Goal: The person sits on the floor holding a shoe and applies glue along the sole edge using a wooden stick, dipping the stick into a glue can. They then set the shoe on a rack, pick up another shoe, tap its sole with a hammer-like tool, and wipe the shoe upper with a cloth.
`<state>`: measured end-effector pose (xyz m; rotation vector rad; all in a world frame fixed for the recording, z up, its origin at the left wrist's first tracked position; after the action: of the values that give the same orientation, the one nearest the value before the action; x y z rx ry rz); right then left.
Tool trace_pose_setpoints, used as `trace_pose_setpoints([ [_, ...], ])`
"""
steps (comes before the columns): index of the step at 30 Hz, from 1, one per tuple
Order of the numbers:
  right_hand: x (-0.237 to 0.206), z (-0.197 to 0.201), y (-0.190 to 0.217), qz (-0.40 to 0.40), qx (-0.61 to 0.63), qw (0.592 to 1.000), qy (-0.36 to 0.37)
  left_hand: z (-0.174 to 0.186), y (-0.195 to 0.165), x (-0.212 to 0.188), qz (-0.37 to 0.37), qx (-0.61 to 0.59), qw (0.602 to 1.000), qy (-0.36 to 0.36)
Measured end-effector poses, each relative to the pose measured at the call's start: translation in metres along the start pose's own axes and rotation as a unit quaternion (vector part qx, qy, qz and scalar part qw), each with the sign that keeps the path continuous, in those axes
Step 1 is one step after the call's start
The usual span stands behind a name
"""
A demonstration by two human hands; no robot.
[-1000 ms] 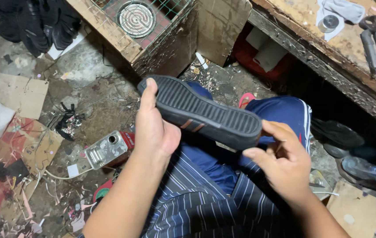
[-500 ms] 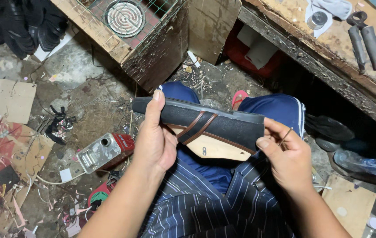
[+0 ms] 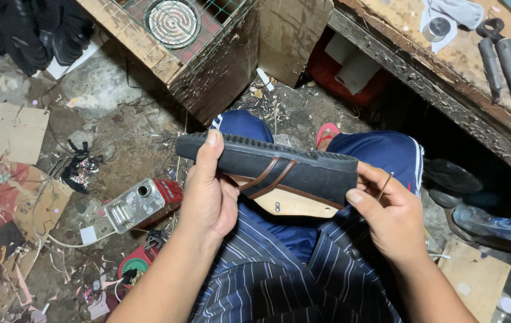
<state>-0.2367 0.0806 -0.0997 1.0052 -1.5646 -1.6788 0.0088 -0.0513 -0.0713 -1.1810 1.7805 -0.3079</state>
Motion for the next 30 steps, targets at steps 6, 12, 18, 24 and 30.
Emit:
trace_pose_setpoints([
  [6,0.002,0.000,0.006,0.010,0.003,1.000,0.012,0.000,0.002,-0.002,-0.008,0.003,1.000,0.006],
  [12,0.002,0.004,0.005,0.005,0.001,1.000,0.022,-0.005,0.001,-0.002,-0.007,0.012,1.000,-0.002],
  [18,0.000,0.025,-0.001,-0.085,-0.082,0.990,0.081,-0.009,-0.004,0.013,0.035,0.024,0.999,-0.034],
  [24,-0.022,0.018,0.004,0.006,-0.125,0.968,0.216,-0.007,-0.026,0.043,-0.028,0.139,0.990,0.010],
  [30,0.003,-0.003,-0.007,-0.174,0.010,0.984,0.045,-0.018,-0.040,0.040,-0.098,0.041,0.992,0.071],
])
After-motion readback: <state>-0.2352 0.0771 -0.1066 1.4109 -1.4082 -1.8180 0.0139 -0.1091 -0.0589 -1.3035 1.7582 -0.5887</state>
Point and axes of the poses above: each hand's wrist, its own x-axis towards the middle knuckle, its own z-axis out of the back of the hand, y = z × x, the point moved 1 cm from there along x, towards the middle knuckle, and after that the axes turned 12 degrees about -y, right-handed, at the moved point
